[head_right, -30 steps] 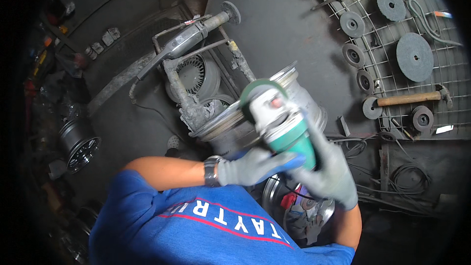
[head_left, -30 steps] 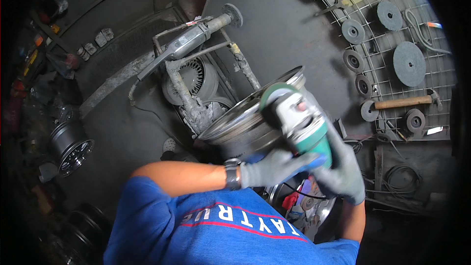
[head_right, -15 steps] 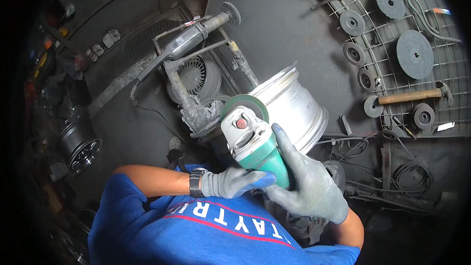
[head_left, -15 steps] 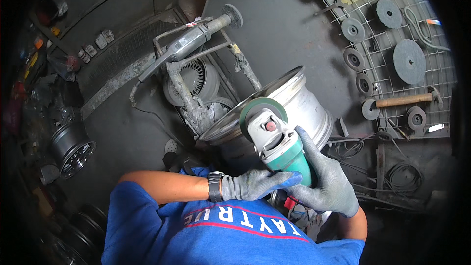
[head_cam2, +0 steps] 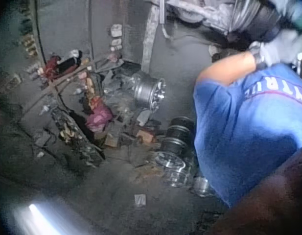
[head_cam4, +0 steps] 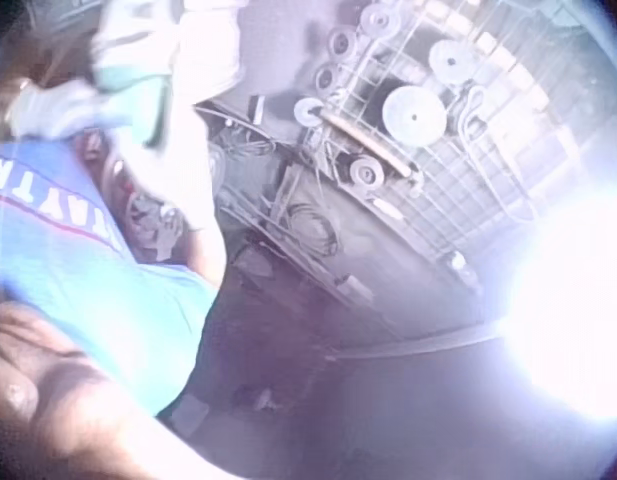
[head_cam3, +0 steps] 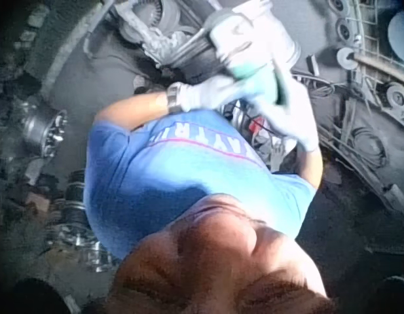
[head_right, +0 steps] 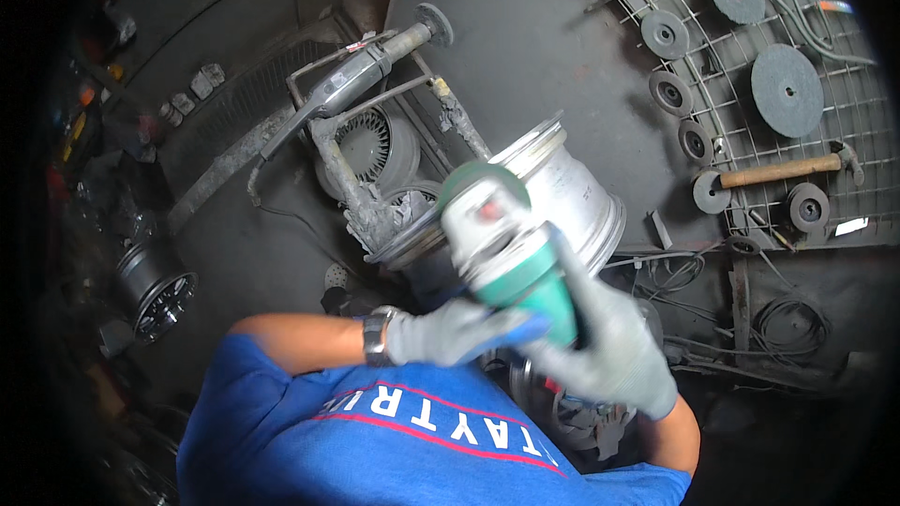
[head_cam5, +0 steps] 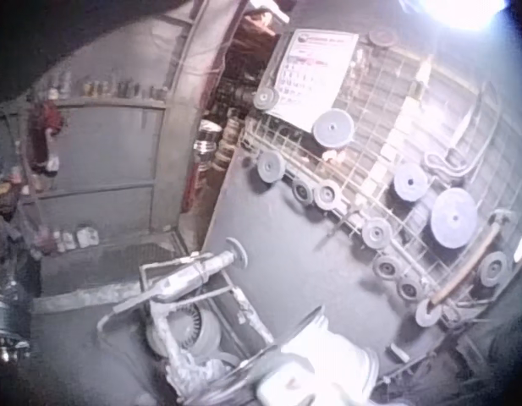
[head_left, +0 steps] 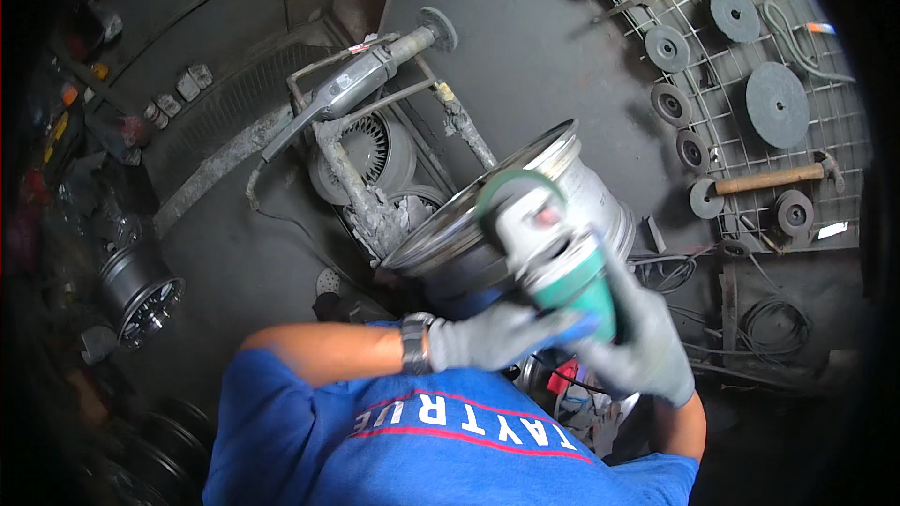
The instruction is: The person uses an angle grinder to smooth the surface of a car wheel rim mounted on a stand. They rotate the rim to access different sections and continue grinding along the outer edge and face of the rim.
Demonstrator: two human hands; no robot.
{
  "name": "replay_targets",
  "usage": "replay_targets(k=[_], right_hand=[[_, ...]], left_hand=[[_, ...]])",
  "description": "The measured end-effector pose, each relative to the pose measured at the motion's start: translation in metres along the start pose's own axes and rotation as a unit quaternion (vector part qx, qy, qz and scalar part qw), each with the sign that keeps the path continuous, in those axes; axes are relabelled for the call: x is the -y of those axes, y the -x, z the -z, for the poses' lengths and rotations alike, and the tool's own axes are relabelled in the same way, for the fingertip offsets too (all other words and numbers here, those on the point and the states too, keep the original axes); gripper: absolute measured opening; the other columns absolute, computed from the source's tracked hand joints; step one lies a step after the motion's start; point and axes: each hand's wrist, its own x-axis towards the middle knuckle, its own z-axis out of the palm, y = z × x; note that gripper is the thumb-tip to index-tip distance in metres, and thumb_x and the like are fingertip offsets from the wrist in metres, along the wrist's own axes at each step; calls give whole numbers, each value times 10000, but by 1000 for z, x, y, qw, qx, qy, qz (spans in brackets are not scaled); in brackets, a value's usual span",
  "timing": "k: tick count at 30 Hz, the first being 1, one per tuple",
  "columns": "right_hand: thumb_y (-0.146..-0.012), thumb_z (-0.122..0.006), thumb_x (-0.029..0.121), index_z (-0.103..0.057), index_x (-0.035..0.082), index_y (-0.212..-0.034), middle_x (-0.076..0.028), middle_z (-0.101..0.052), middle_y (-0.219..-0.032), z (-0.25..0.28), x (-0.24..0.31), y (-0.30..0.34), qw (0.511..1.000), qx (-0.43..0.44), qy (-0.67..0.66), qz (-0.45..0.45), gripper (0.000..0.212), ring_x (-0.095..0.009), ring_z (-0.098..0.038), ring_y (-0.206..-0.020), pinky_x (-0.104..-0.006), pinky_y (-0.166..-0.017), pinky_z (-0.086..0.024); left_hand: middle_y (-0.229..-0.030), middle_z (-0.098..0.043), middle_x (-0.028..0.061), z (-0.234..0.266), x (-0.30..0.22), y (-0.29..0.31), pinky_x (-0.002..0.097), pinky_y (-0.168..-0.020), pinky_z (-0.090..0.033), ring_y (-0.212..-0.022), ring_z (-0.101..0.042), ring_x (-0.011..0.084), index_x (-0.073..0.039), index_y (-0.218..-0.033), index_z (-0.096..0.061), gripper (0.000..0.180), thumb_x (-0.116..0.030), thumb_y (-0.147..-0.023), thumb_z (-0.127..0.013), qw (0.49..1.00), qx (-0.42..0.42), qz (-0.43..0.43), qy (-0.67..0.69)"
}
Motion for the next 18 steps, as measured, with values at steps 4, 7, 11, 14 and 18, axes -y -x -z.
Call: replay_targets(k=[4,7,11,14,18], right_hand=[[-800,-757,205,-255,-58,-1540,-321,-636,-1191,-4,5,2,998,30,42,23,932,-424,-656,-1121,-406,-953,-514],[-799,-769,209,-311,-74,-1514,-286,-644,-1215,14,-5,-6,1000,1,-8,-15,894,-308,-679,-1118,-374,-943,-513],[-862,-717,159,-394,-51,-1481,-128,-649,-1212,36,-26,-20,969,-111,-216,-43,730,-167,-610,-1076,-310,-938,-489],[-920,-651,157,-493,-42,-1374,-74,-636,-1122,30,-38,-31,949,-167,-263,-59,521,-123,-595,-972,-278,-874,-486],[-934,-647,261,-510,-11,-1332,-83,-630,-1042,6,-57,-20,894,-295,-333,-44,501,-134,-613,-889,-290,-804,-520]], left_hand=[[-1293,-605,143,0,14,20,361,-998,-486,-1162,-603,222,-29,-1325,-573,338,-221,-1055,-507,999,17,40,24],[-1279,-600,137,-7,14,-18,367,-982,-500,-1144,-613,210,-30,-1297,-584,315,-216,-1070,-470,993,-31,-81,-77],[-951,-663,91,0,-32,-86,284,-664,-597,-789,-698,149,-10,-1191,-612,486,-459,-1040,-503,994,-32,82,65],[-837,-636,93,11,-26,-108,233,-518,-544,-621,-660,127,-6,-1199,-575,538,-505,-1047,-443,991,-68,113,-29],[-966,-661,112,-3,-30,-50,262,-657,-536,-771,-663,130,24,-1378,-485,462,-297,-1047,-521,987,-103,7,-120]])
